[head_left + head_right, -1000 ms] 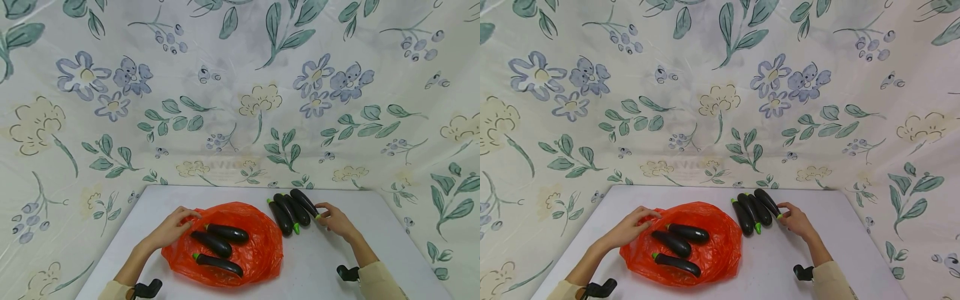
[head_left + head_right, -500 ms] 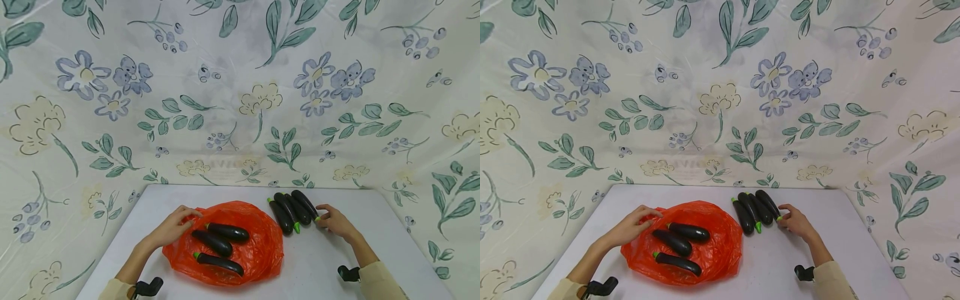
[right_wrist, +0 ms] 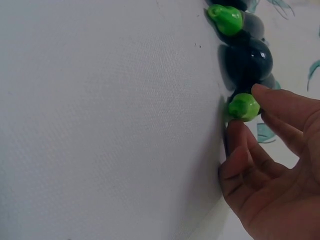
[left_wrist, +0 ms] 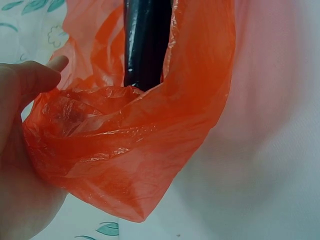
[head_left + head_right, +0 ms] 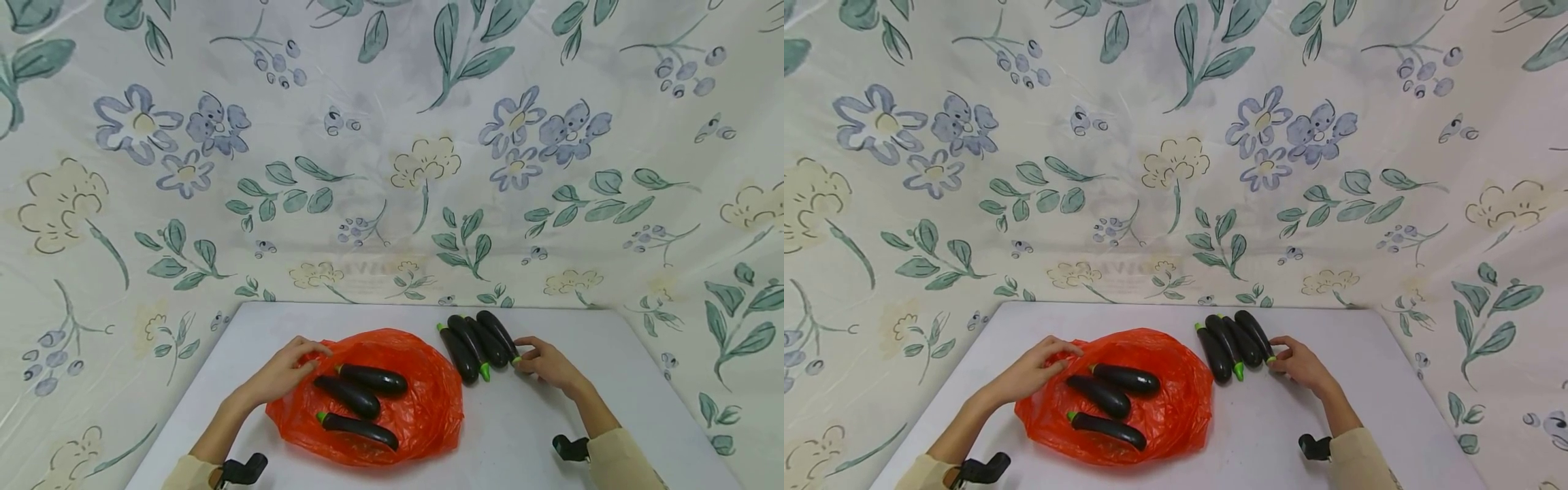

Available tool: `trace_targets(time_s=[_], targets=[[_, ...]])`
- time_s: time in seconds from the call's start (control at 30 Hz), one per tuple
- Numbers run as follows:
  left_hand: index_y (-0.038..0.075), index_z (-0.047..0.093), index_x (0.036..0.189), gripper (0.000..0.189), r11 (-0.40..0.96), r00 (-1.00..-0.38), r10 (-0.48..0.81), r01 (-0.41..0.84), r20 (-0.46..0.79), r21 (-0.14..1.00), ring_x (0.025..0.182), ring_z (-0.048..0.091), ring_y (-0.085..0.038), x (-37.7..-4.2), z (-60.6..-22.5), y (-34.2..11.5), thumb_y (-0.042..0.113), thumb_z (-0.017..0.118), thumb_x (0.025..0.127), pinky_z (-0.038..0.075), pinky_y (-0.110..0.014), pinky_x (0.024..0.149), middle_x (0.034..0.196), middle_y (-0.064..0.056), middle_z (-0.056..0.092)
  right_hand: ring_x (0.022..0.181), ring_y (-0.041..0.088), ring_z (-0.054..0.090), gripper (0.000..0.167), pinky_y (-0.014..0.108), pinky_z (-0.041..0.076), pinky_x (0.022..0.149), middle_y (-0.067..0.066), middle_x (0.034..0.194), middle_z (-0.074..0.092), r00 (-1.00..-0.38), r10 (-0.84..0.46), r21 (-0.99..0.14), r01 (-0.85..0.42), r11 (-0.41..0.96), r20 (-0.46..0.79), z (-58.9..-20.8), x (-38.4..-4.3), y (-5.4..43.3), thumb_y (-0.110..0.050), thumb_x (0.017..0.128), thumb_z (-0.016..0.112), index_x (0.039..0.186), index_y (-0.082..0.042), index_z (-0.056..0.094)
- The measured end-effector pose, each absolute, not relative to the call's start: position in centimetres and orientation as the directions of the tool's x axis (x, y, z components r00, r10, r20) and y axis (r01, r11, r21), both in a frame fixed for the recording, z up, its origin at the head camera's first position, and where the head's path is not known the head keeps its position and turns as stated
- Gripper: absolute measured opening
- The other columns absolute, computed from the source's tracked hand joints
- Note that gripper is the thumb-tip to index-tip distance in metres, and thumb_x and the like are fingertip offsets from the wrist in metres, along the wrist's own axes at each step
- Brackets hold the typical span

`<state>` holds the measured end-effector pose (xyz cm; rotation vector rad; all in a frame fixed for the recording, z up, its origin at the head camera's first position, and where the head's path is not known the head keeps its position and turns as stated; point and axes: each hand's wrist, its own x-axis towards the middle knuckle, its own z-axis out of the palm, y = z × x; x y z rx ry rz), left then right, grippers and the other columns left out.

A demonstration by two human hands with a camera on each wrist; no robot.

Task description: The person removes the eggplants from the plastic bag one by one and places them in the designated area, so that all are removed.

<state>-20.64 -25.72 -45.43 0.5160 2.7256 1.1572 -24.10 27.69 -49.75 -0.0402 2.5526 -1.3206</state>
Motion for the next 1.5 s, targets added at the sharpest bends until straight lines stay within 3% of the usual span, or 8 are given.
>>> trace_targets(time_s=[0.73, 1.0, 1.5], targets=[[0.018, 0.067, 0.122, 0.025, 0.626, -0.928, 0.372, 0.265, 0.019, 0.733, 0.1, 0.052, -0.025, -20.6, -45.3, -25.8, 0.009, 0.056, 0.101, 0.053, -0.042, 0.088, 0.113, -0.008, 0.052, 0.085, 0.022, 0.058, 0.058, 0.035, 0.047, 0.072, 0.01, 0.104, 0.066, -0.968, -0.146, -0.826, 0.092, 0.555, -0.206, -50.6, -24.5, 28.4, -0.019, 0.092, 0.069, 0.143, -0.002, 0.047], [0.018, 0.067, 0.122, 0.025, 0.631, -0.928, 0.372, 0.266, 0.017, 0.728, 0.101, 0.052, -0.025, -20.6, -45.3, -25.8, 0.008, 0.055, 0.101, 0.052, -0.042, 0.088, 0.113, -0.008, 0.051, 0.084, 0.024, 0.053, 0.055, 0.033, 0.046, 0.067, 0.013, 0.104, 0.061, -0.979, -0.115, -0.852, 0.084, 0.516, -0.167, -49.9, -24.3, 28.3, -0.029, 0.097, 0.067, 0.142, -0.004, 0.05], [0.018, 0.067, 0.122, 0.026, 0.636, -0.931, 0.363, 0.265, 0.021, 0.724, 0.101, 0.053, -0.024, -20.6, -45.3, -25.8, 0.009, 0.056, 0.101, 0.054, -0.042, 0.088, 0.113, -0.008, 0.052, 0.086, 0.03, 0.055, 0.05, 0.036, 0.049, 0.068, 0.018, 0.107, 0.061, -0.965, -0.245, -0.872, -0.042, 0.487, -0.09, -47.3, -24.6, 25.6, -0.035, 0.098, 0.064, 0.137, -0.005, 0.054]])
